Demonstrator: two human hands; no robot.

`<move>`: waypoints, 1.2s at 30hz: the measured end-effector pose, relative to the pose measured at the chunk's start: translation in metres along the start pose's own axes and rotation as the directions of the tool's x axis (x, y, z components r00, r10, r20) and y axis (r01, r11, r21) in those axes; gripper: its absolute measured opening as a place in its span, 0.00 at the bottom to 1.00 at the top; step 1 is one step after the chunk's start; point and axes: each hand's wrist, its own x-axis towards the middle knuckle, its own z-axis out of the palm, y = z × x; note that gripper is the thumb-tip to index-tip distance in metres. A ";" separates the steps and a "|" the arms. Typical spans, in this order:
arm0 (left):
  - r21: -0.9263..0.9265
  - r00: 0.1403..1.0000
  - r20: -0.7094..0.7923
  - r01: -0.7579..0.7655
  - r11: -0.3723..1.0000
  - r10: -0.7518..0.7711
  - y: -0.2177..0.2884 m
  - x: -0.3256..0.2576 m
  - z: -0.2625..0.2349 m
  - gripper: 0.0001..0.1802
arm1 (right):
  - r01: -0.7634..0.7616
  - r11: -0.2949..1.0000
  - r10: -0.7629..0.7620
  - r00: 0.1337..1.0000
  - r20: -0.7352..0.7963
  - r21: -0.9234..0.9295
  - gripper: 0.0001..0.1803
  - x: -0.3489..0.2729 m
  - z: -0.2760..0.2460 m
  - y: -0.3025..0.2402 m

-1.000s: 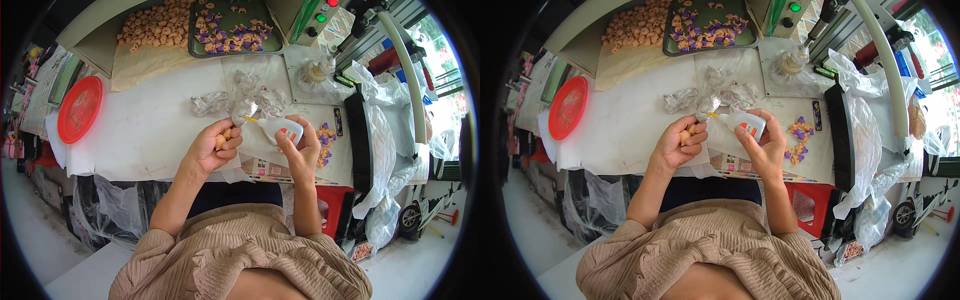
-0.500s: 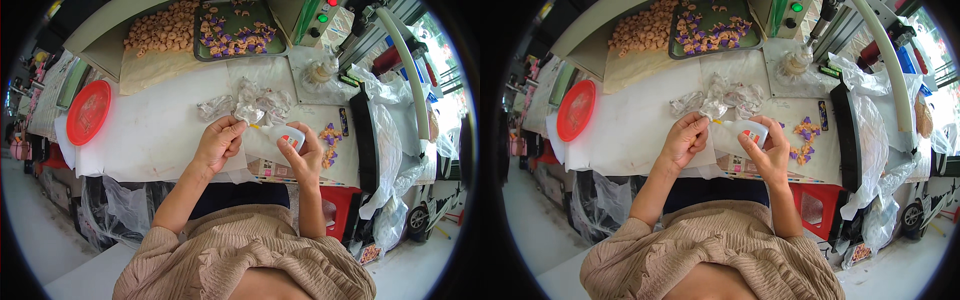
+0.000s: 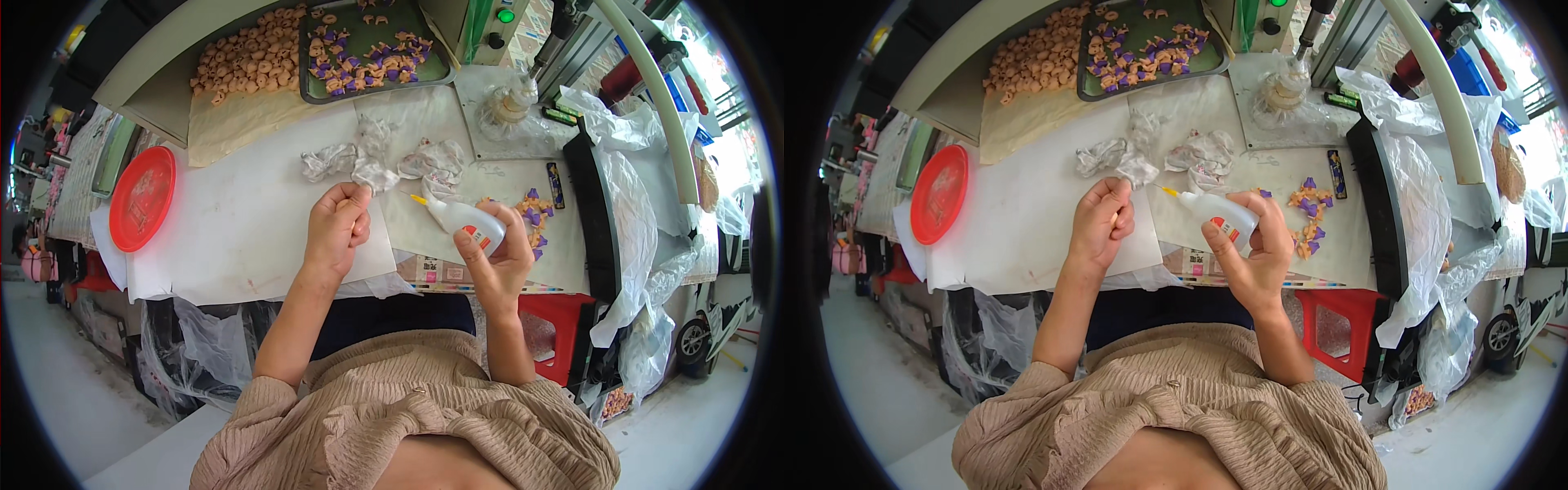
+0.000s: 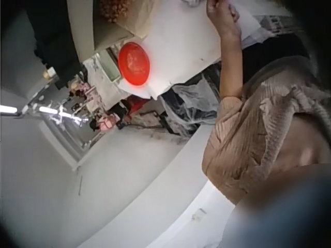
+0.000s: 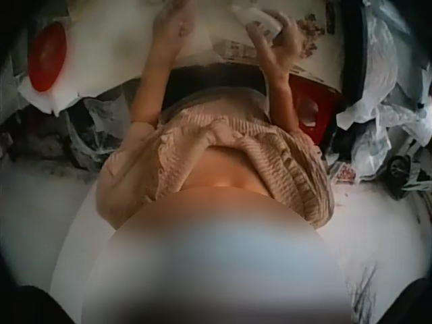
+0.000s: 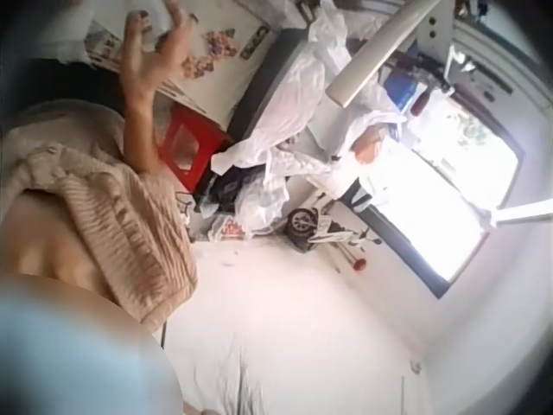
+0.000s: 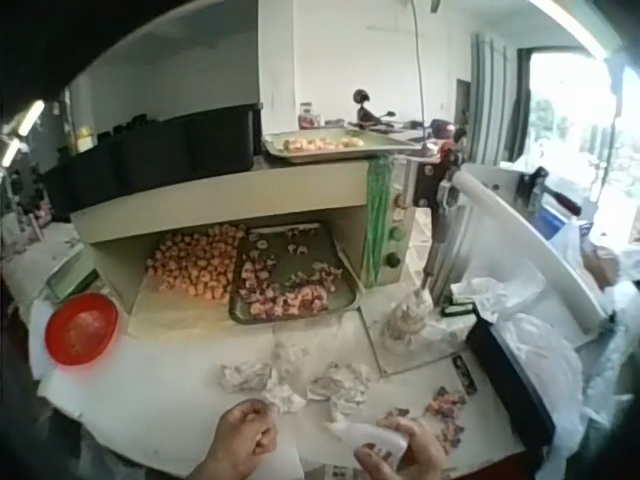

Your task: The person is applying glue to small figurine parts and assembling them on a workbench.

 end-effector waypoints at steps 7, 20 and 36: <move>0.121 0.990 -0.029 -0.133 0.984 0.137 0.015 -0.023 -0.006 0.10 | -0.159 0.978 0.163 0.987 -0.015 0.137 0.22 0.001 0.008 0.002; -0.168 0.924 0.336 0.251 0.953 -0.185 0.044 -0.075 -0.015 0.17 | -0.247 0.854 0.285 0.958 -0.016 0.458 0.23 -0.001 0.034 -0.037; -0.228 0.944 0.268 0.258 0.939 -0.195 -0.014 -0.049 -0.015 0.23 | -0.077 0.987 0.092 0.991 -0.102 0.142 0.26 -0.011 0.000 0.012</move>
